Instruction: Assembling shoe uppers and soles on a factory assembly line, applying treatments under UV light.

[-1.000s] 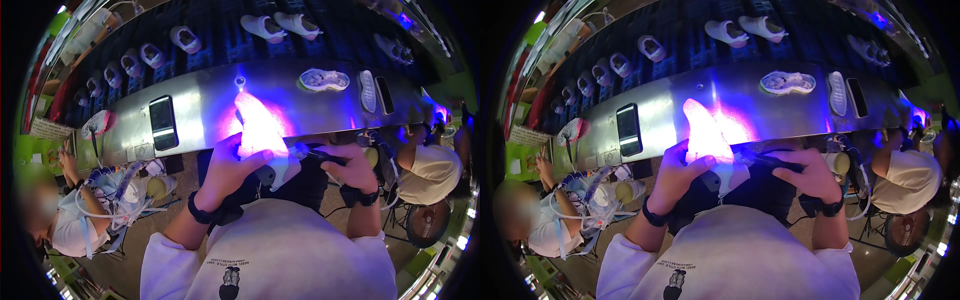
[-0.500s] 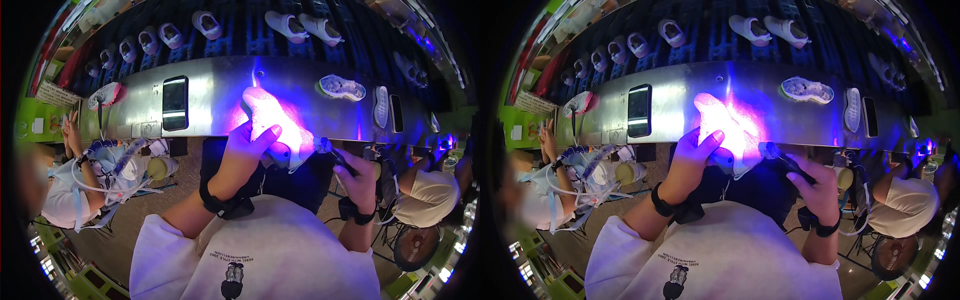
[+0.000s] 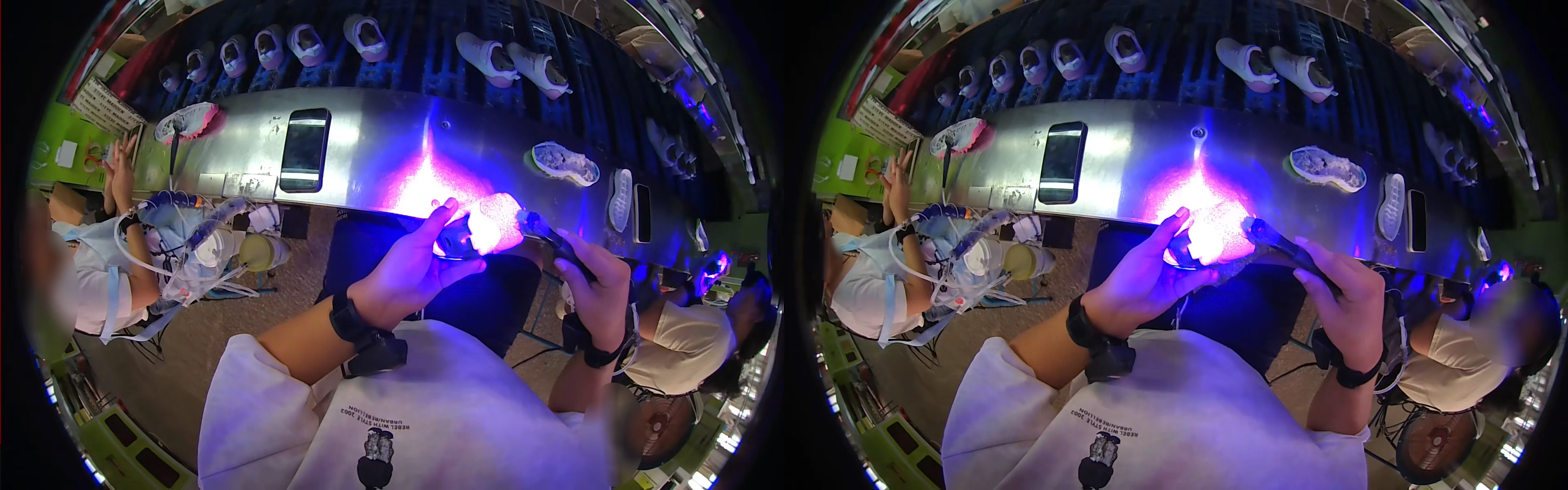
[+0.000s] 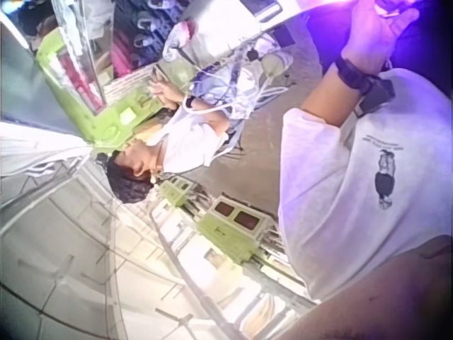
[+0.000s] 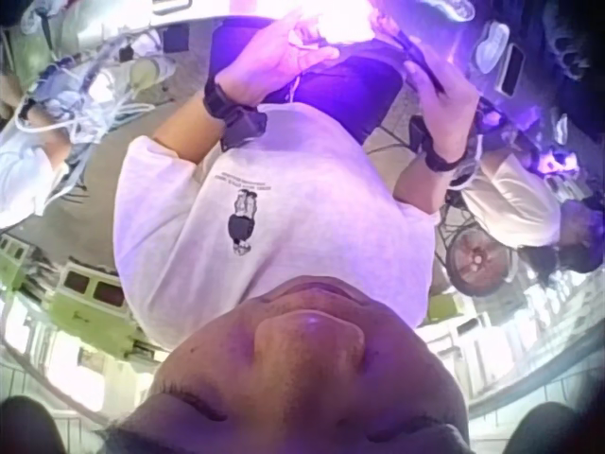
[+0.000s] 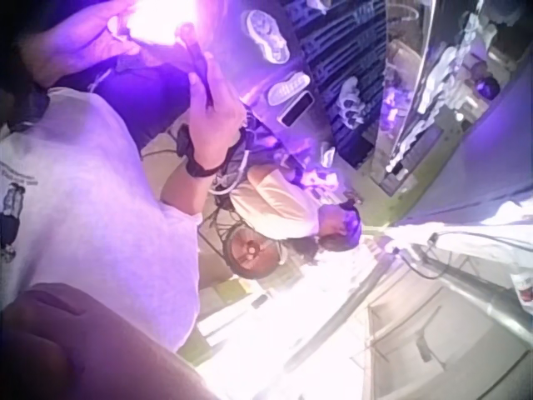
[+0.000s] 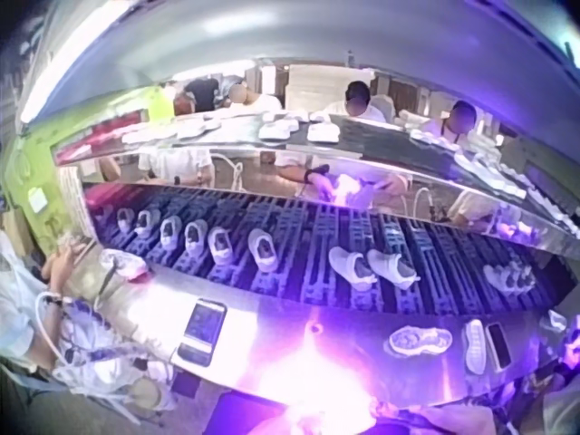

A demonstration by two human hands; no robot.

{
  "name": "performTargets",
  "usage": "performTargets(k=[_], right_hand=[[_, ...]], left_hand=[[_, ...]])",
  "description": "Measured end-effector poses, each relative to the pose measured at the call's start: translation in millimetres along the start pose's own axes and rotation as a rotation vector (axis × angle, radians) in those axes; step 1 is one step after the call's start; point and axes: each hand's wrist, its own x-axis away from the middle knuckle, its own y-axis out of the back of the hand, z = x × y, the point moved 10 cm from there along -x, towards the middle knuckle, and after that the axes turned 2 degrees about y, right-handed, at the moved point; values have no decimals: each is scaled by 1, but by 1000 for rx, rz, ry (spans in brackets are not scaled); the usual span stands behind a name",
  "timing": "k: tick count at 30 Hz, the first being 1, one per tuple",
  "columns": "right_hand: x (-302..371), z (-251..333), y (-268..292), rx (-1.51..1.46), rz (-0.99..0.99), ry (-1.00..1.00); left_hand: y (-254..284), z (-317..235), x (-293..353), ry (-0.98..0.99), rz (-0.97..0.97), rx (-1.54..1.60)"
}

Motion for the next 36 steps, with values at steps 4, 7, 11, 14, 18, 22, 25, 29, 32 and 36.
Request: performTargets(k=[4, 7, 11, 14, 18, 22, 25, 29, 32, 36], right_hand=[[-6, 5, -6, 47, 2, 26], [-9, 2, -12, 0, -26, 32], [-14, 5, -18, 17, -19, 39], [-20, 10, -19, 21, -28, 18], [-29, 21, -19, 13, -23, 67], [-26, 15, -22, 65, 28, 79], [-22, 7, -23, 64, 12, 71], [-11, -4, -28, -34, -88, 144], [9, -20, -37, -57, -141, 142], [33, -64, -42, -299, -194, -42]], left_hand=[[-1, 0, 4, -33, 56, 30], [0, 5, 4, 125, 111, 219], [-4, 15, 12, 306, 32, 388], [-1, 11, 6, 238, 73, 302], [9, 11, 7, 207, 7, 289], [-1, 7, 15, 224, 61, 386], [-4, 16, 13, 297, 91, 476], [-7, 31, 10, 406, 217, 592], [-25, 35, 18, 454, 235, 640], [-43, 31, 12, 292, 453, 398]])
